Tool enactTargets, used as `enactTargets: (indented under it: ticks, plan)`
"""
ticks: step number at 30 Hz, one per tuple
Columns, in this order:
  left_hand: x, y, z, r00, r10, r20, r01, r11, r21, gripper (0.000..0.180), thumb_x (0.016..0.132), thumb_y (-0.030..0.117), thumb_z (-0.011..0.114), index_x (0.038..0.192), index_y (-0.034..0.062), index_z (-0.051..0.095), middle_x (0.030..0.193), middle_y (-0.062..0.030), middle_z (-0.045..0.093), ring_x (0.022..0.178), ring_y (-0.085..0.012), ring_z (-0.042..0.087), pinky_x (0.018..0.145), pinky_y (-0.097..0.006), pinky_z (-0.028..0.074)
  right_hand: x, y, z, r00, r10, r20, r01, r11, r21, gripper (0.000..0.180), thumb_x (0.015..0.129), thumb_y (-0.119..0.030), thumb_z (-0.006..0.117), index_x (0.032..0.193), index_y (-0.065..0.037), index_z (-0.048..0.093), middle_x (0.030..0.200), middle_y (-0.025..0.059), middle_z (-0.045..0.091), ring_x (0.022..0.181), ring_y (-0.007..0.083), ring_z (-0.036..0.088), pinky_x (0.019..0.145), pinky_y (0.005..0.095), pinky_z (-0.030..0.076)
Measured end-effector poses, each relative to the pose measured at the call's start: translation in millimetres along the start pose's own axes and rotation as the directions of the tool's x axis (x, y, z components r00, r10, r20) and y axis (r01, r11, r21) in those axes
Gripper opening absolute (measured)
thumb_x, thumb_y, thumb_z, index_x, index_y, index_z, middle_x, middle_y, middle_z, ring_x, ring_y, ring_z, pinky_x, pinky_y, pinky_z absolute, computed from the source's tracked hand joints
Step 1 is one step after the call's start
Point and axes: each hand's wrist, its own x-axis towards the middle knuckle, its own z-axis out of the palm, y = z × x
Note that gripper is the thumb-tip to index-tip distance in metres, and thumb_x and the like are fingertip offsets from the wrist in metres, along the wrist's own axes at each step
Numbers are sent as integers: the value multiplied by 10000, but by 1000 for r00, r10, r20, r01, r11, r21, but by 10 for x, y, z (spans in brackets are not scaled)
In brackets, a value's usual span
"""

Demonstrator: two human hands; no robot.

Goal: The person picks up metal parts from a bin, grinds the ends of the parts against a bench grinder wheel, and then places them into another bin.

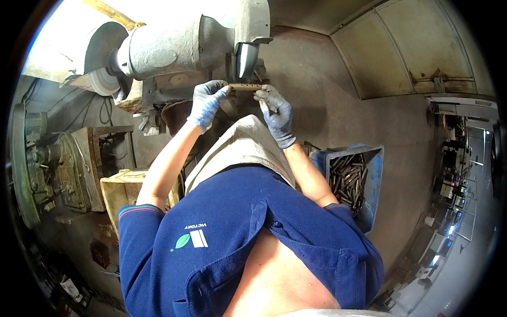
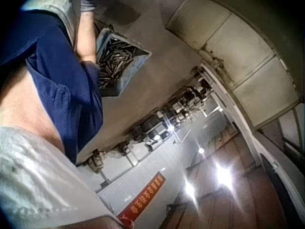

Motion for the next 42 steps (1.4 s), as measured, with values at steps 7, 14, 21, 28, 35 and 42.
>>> enactTargets:
  ticks: [7, 14, 21, 28, 35, 42]
  plan:
    - [179, -191, 110, 993, -62, -102, 50, 992, -116, 99, 860, 41, 592, 910, -34, 632, 789, -95, 663, 696, -146, 631, 641, -247, 506, 97, 378, 20, 987, 143, 74, -147, 988, 53, 188, 890, -62, 558, 1025, 45, 634, 1037, 126, 625, 963, 200, 612, 883, 307, 499]
    - [318, -331, 376, 975, -186, -120, 146, 947, -288, 101, 859, 29, 591, 910, -52, 624, 786, -115, 656, 681, -179, 640, 655, -275, 546, 149, 595, -70, 949, 311, -44, -294, 929, 224, 127, 841, -110, 635, 890, -1, 679, 829, 62, 665, 782, 125, 597, 737, 272, 465]
    - [341, -406, 167, 968, -160, -194, 114, 967, -227, 93, 873, 48, 580, 898, -31, 621, 777, -98, 656, 654, -158, 628, 606, -266, 516, 138, 637, 213, 945, 325, -29, -307, 916, 258, 147, 846, -147, 645, 859, -3, 671, 770, 13, 640, 718, 76, 541, 678, 255, 449]
    - [377, -441, -141, 960, -160, -231, 90, 953, -288, 89, 872, 22, 564, 900, -45, 615, 771, -102, 649, 657, -171, 625, 599, -272, 515, 124, 683, 512, 908, 418, 14, -387, 825, 412, 135, 833, -142, 665, 882, -18, 689, 792, 0, 662, 727, 56, 551, 687, 245, 459]
    - [503, -579, 152, 964, -199, -176, 173, 974, -148, 111, 869, 65, 586, 895, -31, 633, 760, -104, 659, 605, -159, 613, 540, -274, 503, 137, 723, 111, 880, 474, 30, -449, 810, 376, 175, 863, -158, 634, 816, 7, 668, 837, 44, 631, 778, 120, 572, 771, 284, 476]
    - [554, -579, 112, 949, -210, -235, 175, 971, -160, 102, 866, 55, 579, 875, -31, 631, 749, -112, 656, 613, -170, 618, 550, -277, 499, 205, 506, 209, 868, 496, -24, -475, 845, 246, 246, 862, -200, 636, 695, -23, 669, 653, -50, 596, 627, 38, 480, 616, 235, 404]
